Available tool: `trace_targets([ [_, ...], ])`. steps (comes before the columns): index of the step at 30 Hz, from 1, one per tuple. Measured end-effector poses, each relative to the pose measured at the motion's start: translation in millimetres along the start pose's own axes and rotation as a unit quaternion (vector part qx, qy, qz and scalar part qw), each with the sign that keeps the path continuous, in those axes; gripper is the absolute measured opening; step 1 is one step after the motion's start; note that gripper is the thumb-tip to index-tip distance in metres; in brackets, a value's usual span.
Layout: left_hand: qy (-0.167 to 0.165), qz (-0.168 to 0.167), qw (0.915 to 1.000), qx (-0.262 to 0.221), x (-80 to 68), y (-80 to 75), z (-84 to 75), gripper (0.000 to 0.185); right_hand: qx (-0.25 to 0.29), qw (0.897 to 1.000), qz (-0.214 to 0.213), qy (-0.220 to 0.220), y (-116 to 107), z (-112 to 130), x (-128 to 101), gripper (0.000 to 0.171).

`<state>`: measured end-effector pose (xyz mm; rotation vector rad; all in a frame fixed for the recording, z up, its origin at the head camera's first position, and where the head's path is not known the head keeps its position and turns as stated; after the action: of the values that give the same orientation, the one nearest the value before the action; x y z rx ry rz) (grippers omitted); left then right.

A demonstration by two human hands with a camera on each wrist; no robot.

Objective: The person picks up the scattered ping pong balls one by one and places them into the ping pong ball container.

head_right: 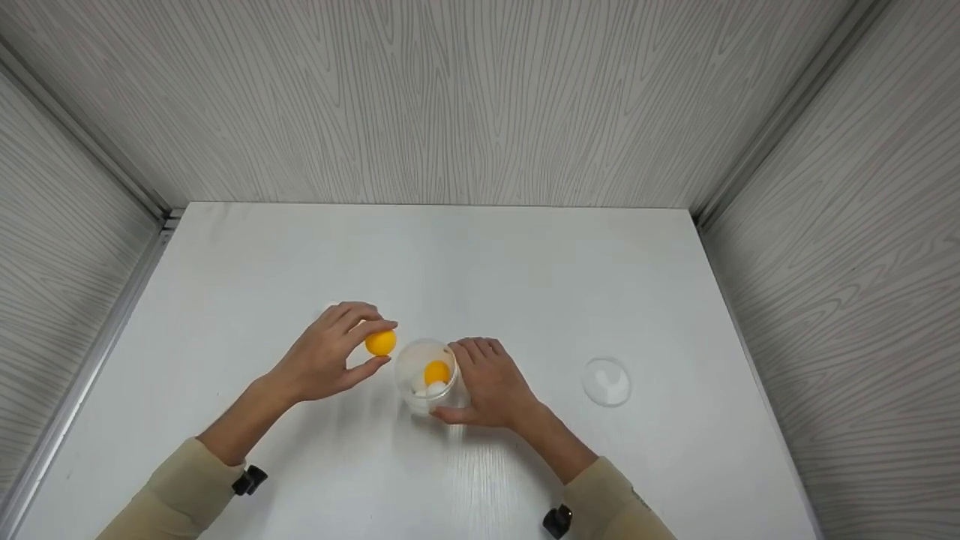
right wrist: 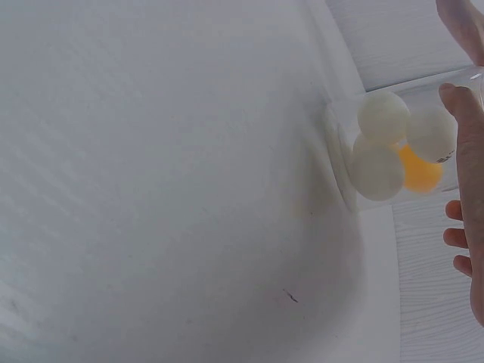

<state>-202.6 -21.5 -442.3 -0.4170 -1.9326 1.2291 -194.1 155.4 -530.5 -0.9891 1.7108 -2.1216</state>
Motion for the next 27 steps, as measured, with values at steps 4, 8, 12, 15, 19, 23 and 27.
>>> trace_targets([
  [4, 0.009, -0.002, 0.9999, -0.008, 2.3, 2.2, -5.7, 0.044, 0.001, 1.000, -0.011, -0.009, -2, 1, 0, 0.084],
  [8, 0.020, -0.004, 0.9997, -0.015, 3.2, 5.8, -10.8, 0.044, -0.001, 0.999, -0.029, -0.025, -5, 4, 0, 0.082],
  [12, 0.031, -0.006, 0.9993, -0.020, 3.8, 9.2, -15.5, 0.044, 0.003, 0.999, -0.033, -0.028, -5, 3, 0, 0.082],
  [15, 0.039, -0.008, 0.9989, -0.022, 4.5, 10.9, -18.6, 0.044, 0.007, 0.999, -0.031, -0.024, -4, 2, 0, 0.082],
  [19, 0.047, -0.006, 0.9986, -0.025, 5.5, 13.3, -22.4, 0.044, 0.005, 0.999, -0.032, -0.025, -4, 3, 0, 0.081],
  [23, 0.047, 0.002, 0.9985, -0.027, 6.7, 16.7, -25.0, 0.044, 0.007, 0.999, -0.037, -0.029, -4, 3, 1, 0.081],
  [27, 0.046, 0.008, 0.9984, -0.031, 8.2, 18.3, -27.0, 0.045, 0.007, 0.999, -0.038, -0.032, -5, 3, 1, 0.081],
])
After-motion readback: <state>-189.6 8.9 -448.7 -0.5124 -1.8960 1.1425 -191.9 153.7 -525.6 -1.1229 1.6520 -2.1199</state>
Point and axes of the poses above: each hand's wrist, its own x-axis towards the middle knuckle, its own y-axis out of the palm, z = x × y, the point moved 10 cm from there along x, towards the middle knuckle, and after that the axes turned 5 degrees about -x, right-handed, at the moved point
